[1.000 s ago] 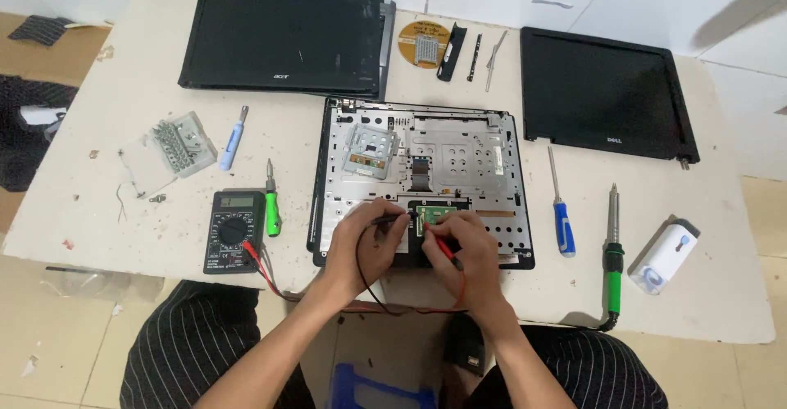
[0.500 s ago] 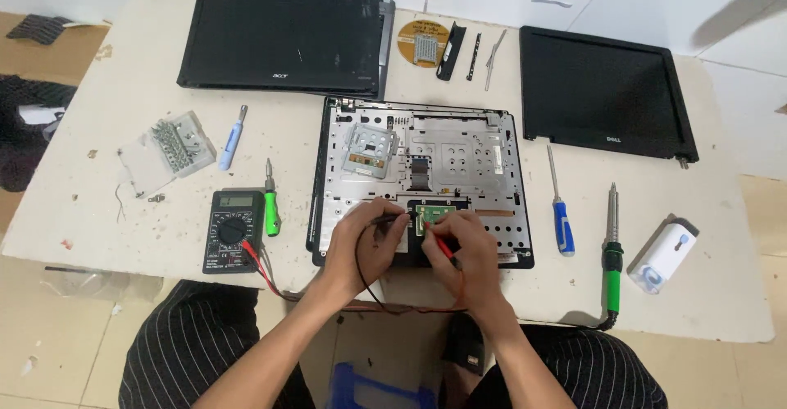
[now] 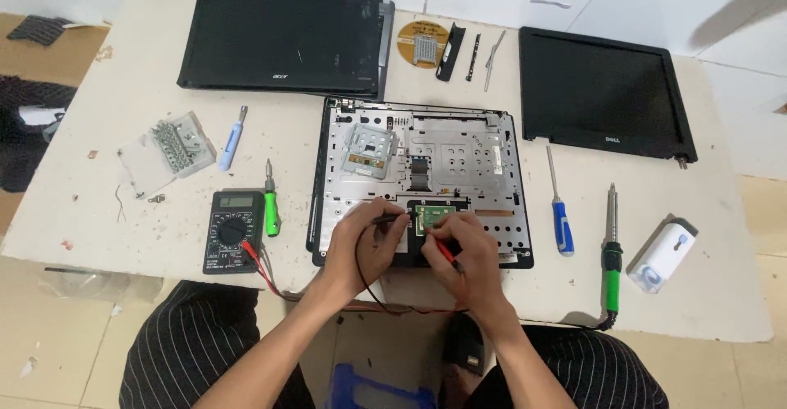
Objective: Diagnosing a laptop motherboard using a digital multimeter to test circuit points
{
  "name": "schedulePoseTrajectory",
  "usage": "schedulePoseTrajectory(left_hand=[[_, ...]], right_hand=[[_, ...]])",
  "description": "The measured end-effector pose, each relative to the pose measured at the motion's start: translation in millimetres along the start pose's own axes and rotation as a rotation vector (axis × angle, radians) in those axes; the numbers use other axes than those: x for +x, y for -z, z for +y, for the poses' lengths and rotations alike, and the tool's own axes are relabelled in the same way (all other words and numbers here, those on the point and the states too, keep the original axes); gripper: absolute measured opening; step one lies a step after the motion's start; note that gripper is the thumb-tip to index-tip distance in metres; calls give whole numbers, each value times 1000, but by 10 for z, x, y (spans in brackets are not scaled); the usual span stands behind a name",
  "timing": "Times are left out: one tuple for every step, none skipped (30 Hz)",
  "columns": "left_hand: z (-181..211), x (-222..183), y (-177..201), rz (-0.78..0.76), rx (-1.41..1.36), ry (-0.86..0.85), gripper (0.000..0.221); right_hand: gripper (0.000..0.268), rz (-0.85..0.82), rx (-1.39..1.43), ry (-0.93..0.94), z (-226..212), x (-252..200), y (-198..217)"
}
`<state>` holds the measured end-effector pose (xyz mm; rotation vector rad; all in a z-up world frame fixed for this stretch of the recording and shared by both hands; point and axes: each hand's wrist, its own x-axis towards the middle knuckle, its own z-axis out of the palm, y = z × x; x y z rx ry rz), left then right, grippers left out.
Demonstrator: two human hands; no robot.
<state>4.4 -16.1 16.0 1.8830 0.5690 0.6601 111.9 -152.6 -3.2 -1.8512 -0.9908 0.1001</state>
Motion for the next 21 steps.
schedulePoseTrajectory(left_hand=[[18, 0, 11, -3, 3, -2, 8], [35, 0, 20, -2, 4, -4, 8], [28, 7, 18, -1, 4, -5, 8], [21, 3, 14, -3, 6, -2, 8], [13, -1, 10, -5, 8, 1, 9], [15, -5, 13, -6, 8, 0, 9], [18, -8, 17, -11, 22, 6, 10], [22, -6, 19, -15, 35, 10, 11], [24, 1, 17, -16, 35, 8, 11], [25, 3, 12, -7, 32, -2, 10], [25, 5, 8, 1, 28, -12, 10], [10, -2, 7, 2, 29, -11, 10], [-4, -9, 6, 4, 8, -6, 10], [-16, -6, 2, 4, -12, -5, 11], [-11, -9, -1, 1, -12, -6, 11], [-6, -13, -3, 1, -8, -3, 11], [-2, -17, -4, 1, -5, 0, 10], [5, -14, 1, 4, -5, 1, 10], [12, -12, 5, 4, -13, 1, 10], [19, -9, 10, 1, -21, 0, 9], [19, -6, 10, 0, -20, 1, 9]], right_hand=[[8, -8, 10, -3, -25, -12, 9], [9, -19, 20, -3, -48, -17, 19], [9, -19, 19, -2, -36, -4, 14], [7, -10, 24, -14, -24, 0, 10], [6, 0, 29, -27, -12, 4, 6], [6, 1, 29, -28, -21, -1, 3], [7, -7, 22, -23, -30, -5, 0], [9, -14, 14, -17, -38, -4, -2], [9, -12, 14, -16, -57, 0, 9], [8, -19, 4, -22, -74, 4, 22], [8, -26, -6, -27, -91, 8, 33], [8, -27, -6, -28, -52, 1, 21], [8, -13, -8, -25, -12, -7, 10], [7, 5, -12, -23, 29, -10, 1], [7, 8, -12, -24, -12, -18, 9], [7, -6, -12, -30, -51, -22, 18], [7, -19, -11, -36, -92, -27, 25], [7, -22, -11, -35, -83, -4, 28], [7, -16, 7, -33, -74, 18, 30], [7, -8, 26, -34, -66, 36, 32], [7, -8, 26, -34, -58, 29, 26]])
